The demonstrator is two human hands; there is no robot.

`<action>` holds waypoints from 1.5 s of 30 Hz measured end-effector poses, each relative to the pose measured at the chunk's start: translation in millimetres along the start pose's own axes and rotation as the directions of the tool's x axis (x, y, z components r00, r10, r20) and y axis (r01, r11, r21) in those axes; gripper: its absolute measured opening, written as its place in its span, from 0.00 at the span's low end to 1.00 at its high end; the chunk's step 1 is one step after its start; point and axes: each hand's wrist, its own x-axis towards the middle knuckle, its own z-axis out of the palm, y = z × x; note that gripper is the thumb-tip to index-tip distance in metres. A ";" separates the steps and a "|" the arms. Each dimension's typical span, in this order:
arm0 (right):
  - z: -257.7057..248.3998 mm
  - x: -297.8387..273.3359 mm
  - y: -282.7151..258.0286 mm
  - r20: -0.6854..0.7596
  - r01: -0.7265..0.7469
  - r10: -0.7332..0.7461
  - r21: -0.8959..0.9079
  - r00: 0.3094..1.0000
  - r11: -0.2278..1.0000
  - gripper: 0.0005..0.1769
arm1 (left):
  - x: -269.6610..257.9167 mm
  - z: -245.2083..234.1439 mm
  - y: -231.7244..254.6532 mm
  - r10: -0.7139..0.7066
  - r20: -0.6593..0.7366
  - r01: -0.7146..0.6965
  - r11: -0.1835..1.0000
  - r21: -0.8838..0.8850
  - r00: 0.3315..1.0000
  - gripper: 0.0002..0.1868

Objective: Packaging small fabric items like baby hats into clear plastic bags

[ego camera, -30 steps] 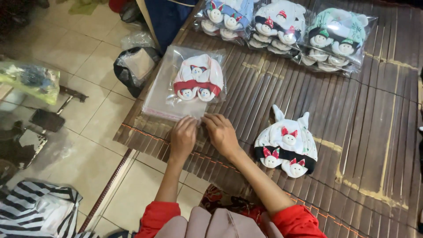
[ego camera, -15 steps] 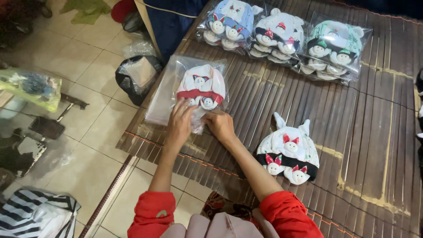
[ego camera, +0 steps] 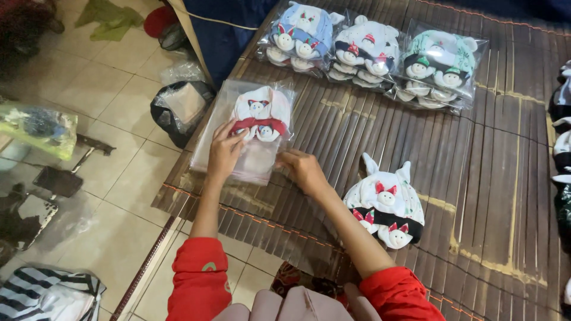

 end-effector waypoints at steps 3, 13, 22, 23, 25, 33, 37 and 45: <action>-18.0 -15.3 20.9 -0.005 -0.010 0.010 0.013 1.000 1.000 0.04 | -4.7 9.1 -17.5 0.026 -0.028 -0.026 1.000 0.012 0.999 0.23; -109.0 -76.9 41.6 -0.132 -0.172 0.168 -0.015 0.977 0.985 0.01 | -4.2 -3.8 4.6 0.042 0.000 -0.042 0.999 -0.015 0.999 0.23; -160.9 -151.2 19.0 -0.218 -0.332 0.304 -0.105 0.927 0.937 0.03 | -17.0 -4.8 59.8 -0.002 0.011 -0.002 0.946 0.325 1.000 0.27; -162.6 -156.6 11.9 -0.224 -0.340 0.314 -0.087 0.922 0.936 0.04 | -20.0 -3.6 79.9 -0.018 0.011 0.014 0.963 0.270 1.000 0.25; -164.7 -166.4 1.7 -0.238 -0.362 0.336 -0.071 0.911 0.930 0.04 | -31.9 9.6 113.8 -0.028 0.025 0.022 0.978 0.206 0.999 0.24; -185.4 -201.3 11.3 -0.286 -0.515 0.442 -0.278 0.850 0.811 0.18 | -86.5 75.2 181.8 0.185 0.375 -0.150 0.981 -0.120 0.908 0.26; -180.5 -216.5 29.4 -0.250 -0.715 0.685 -0.413 0.684 0.564 0.27 | -89.9 86.7 194.1 0.222 0.381 -0.186 0.974 -0.129 0.898 0.24; -171.2 -222.0 49.0 -0.103 -0.874 0.872 0.032 0.479 0.485 0.28 | -84.8 92.8 209.3 0.241 0.472 -0.219 0.970 -0.103 0.848 0.24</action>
